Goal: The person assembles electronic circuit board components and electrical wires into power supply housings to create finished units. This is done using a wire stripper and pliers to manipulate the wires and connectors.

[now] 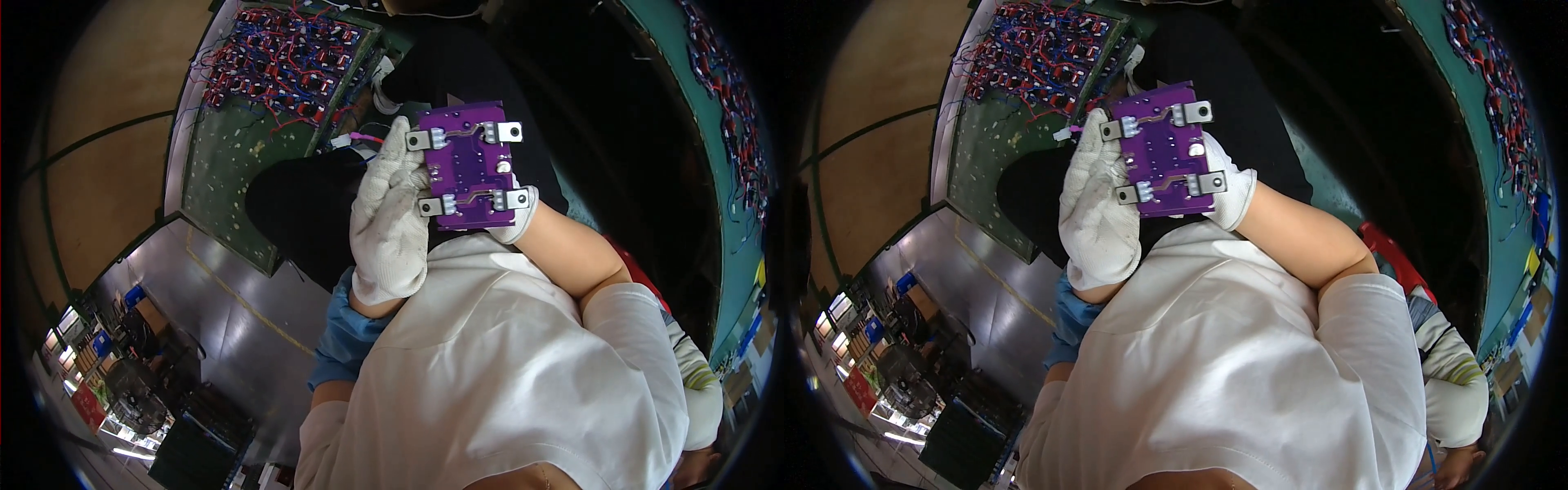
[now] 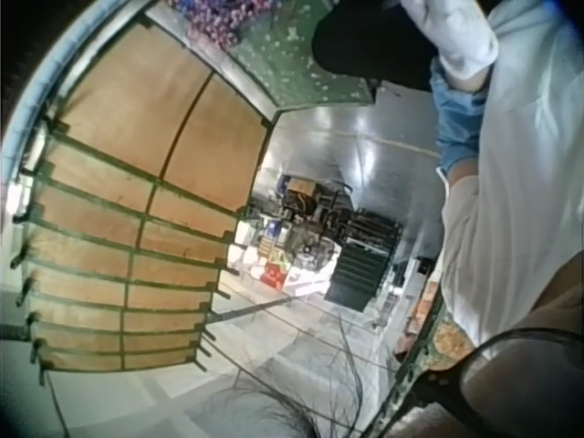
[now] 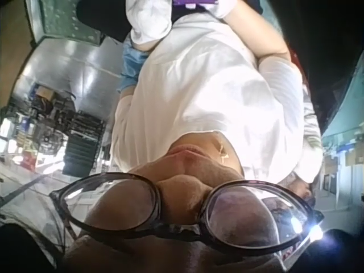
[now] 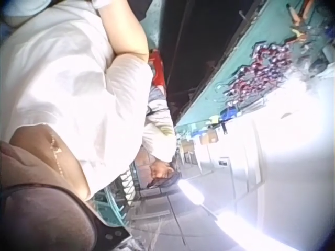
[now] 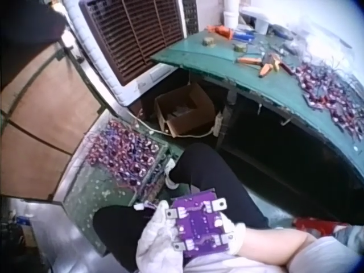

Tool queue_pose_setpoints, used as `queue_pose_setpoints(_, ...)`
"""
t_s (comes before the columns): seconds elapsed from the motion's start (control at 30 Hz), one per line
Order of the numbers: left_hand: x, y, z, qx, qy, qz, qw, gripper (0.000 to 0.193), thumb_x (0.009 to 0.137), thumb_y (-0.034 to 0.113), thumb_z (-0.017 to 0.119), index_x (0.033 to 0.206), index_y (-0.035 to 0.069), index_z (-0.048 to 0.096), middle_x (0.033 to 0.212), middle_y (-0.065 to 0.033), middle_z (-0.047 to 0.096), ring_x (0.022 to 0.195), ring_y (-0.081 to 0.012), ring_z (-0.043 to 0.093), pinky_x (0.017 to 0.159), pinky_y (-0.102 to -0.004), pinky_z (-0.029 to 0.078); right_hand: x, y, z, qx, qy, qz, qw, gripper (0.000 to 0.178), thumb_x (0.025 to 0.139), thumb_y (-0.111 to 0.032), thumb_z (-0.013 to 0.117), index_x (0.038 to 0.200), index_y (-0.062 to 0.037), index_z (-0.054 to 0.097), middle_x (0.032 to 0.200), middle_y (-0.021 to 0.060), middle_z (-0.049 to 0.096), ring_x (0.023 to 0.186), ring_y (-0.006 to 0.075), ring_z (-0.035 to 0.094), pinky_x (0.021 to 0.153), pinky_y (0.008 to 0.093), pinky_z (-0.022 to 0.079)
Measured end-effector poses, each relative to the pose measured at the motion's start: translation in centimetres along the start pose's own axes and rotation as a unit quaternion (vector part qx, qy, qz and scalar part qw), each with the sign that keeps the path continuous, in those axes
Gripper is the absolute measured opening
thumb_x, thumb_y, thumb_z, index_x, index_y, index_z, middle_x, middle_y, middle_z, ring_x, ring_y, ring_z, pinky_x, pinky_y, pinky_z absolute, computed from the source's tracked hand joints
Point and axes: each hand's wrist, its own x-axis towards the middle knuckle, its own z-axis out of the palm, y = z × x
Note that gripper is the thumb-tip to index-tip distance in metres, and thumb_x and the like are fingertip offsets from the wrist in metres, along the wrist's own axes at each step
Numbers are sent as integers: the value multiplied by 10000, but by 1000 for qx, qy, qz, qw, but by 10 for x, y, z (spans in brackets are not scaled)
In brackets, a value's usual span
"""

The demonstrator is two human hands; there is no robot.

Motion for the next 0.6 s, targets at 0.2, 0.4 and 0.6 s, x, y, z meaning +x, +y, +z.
queue_pose_setpoints(0.2,-6,-13,-17,46,22,48,998,547,911,174,495,1364,-46,282,1369,-217,367,1180,-297,482,990,-379,405,-6,-1,17,-241,193,0,951,463,964,-354,360,1283,-24,426,1205,159,535,1052,277,576,867,441,506)
queue_pose_setpoints(0.4,-5,-8,-16,40,-37,14,998,532,908,90,447,1381,-47,246,1347,-208,389,1174,-299,482,980,-377,410,-14,-6,3,-157,119,25,980,527,933,-405,418,1283,-10,422,1193,175,539,1043,307,575,890,475,482)
queue_pose_setpoints(0.6,-7,-7,-4,29,11,9,999,507,890,20,395,1373,-52,260,1343,-223,385,1151,-306,498,951,-373,435,-9,-5,-13,59,-61,68,994,542,928,-410,422,1290,-7,417,1198,164,539,1039,302,577,891,475,478)
